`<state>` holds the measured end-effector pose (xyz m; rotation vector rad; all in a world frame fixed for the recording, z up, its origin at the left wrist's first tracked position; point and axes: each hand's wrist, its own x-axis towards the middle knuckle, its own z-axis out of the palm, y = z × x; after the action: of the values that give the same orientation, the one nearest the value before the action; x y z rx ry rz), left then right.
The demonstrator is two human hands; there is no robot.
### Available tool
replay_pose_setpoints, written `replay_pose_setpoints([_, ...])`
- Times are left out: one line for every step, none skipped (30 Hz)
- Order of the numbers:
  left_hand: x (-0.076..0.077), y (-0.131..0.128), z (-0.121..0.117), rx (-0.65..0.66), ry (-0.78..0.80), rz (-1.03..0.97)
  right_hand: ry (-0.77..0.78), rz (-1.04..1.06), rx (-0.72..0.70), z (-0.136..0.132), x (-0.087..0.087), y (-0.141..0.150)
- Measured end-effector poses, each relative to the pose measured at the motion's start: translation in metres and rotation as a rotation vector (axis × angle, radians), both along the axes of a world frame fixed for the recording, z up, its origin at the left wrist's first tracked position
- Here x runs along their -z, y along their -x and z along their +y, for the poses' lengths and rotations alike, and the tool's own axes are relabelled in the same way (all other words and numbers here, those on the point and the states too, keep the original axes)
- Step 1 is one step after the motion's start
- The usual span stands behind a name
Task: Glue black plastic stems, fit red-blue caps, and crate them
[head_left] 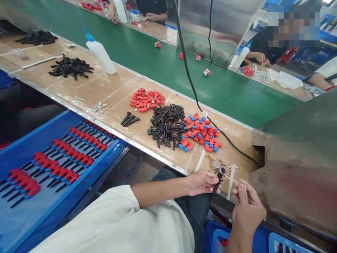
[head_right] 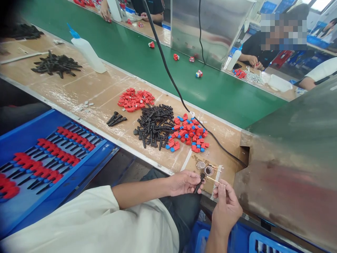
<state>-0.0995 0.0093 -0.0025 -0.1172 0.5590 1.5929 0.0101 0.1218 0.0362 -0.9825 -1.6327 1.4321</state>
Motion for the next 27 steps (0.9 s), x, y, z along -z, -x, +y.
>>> replay_pose_setpoints([0.0,0.0,0.0,0.001,-0.002,-0.001,-0.038,-0.034,-0.008,-0.002,-0.002,0.0])
replay_pose_setpoints([-0.001,0.0,-0.001,0.001,-0.005,0.0,-0.075,-0.069,-0.016,-0.004,-0.003,-0.001])
replay_pose_setpoints([-0.001,0.0,-0.001,0.0,-0.007,0.002,-0.111,-0.103,-0.021,-0.005,-0.003,-0.001])
replay_pose_setpoints([-0.001,0.0,-0.001,-0.002,-0.008,0.005,-0.142,-0.133,-0.025,-0.005,-0.003,-0.002])
replay_pose_setpoints([-0.001,0.0,-0.002,-0.004,-0.007,0.009,-0.173,-0.157,-0.031,-0.005,-0.003,-0.002])
replay_pose_setpoints([-0.001,0.0,-0.002,-0.008,-0.004,0.016,-0.204,-0.179,-0.041,-0.005,-0.003,-0.003])
replay_pose_setpoints([-0.001,0.0,-0.002,-0.011,0.0,0.025,-0.241,-0.199,-0.056,-0.005,-0.002,-0.004])
replay_pose_setpoints([-0.001,0.0,-0.003,-0.016,0.003,0.038,-0.29,-0.217,-0.073,-0.004,-0.002,-0.004])
replay_pose_setpoints([0.0,-0.001,-0.004,-0.02,0.003,0.058,-0.354,-0.232,-0.089,-0.003,-0.001,-0.005])
replay_pose_setpoints([0.0,-0.001,-0.004,-0.026,-0.002,0.087,-0.431,-0.245,-0.111,-0.003,-0.001,-0.006])
replay_pose_setpoints([0.0,-0.002,-0.005,-0.033,-0.01,0.122,-0.519,-0.254,-0.138,-0.002,-0.002,-0.006])
replay_pose_setpoints([0.0,-0.003,-0.005,-0.04,-0.02,0.159,-0.62,-0.257,-0.169,-0.001,-0.003,-0.007])
replay_pose_setpoints([0.001,-0.004,-0.006,-0.045,-0.027,0.192,-0.732,-0.255,-0.202,-0.001,-0.004,-0.007])
replay_pose_setpoints([0.001,-0.004,-0.006,-0.049,-0.028,0.219,-0.85,-0.247,-0.236,-0.001,-0.006,-0.006])
replay_pose_setpoints([0.0,-0.005,-0.006,-0.05,-0.024,0.234,-0.966,-0.232,-0.269,-0.002,-0.008,-0.006])
replay_pose_setpoints([0.0,-0.005,-0.007,-0.051,-0.019,0.24,-1.07,-0.215,-0.306,-0.002,-0.009,-0.006])
replay_pose_setpoints([-0.001,-0.005,-0.007,-0.053,-0.016,0.239,-1.154,-0.191,-0.348,-0.003,-0.011,-0.005])
replay_pose_setpoints([-0.002,-0.005,-0.008,-0.059,-0.019,0.233,-1.21,-0.167,-0.398,-0.005,-0.013,-0.005])
replay_pose_setpoints([-0.003,-0.004,-0.009,-0.066,-0.028,0.222,-1.239,-0.145,-0.451,-0.006,-0.015,-0.006])
replay_pose_setpoints([-0.004,-0.002,-0.01,-0.07,-0.043,0.205,-1.242,-0.127,-0.505,-0.007,-0.016,-0.007])
replay_pose_setpoints([-0.005,-0.001,-0.011,-0.067,-0.062,0.181,-1.227,-0.11,-0.544,-0.008,-0.017,-0.008])
replay_pose_setpoints([-0.007,0.0,-0.013,-0.058,-0.083,0.15,-1.199,-0.091,-0.556,-0.009,-0.018,-0.009])
replay_pose_setpoints([-0.008,0.002,-0.014,-0.042,-0.103,0.119,-1.162,-0.073,-0.537,-0.01,-0.018,-0.011])
replay_pose_setpoints([-0.009,0.002,-0.016,-0.025,-0.118,0.097,-1.113,-0.062,-0.495,-0.011,-0.018,-0.012])
replay_pose_setpoints([-0.009,0.003,-0.017,-0.009,-0.128,0.087,-1.053,-0.053,-0.44,-0.011,-0.019,-0.013])
replay_pose_setpoints([-0.009,0.003,-0.018,0.004,-0.131,0.093,-0.987,-0.052,-0.382,-0.01,-0.019,-0.014])
replay_pose_setpoints([-0.009,0.002,-0.019,0.013,-0.127,0.115,-0.925,-0.059,-0.332,-0.01,-0.019,-0.014])
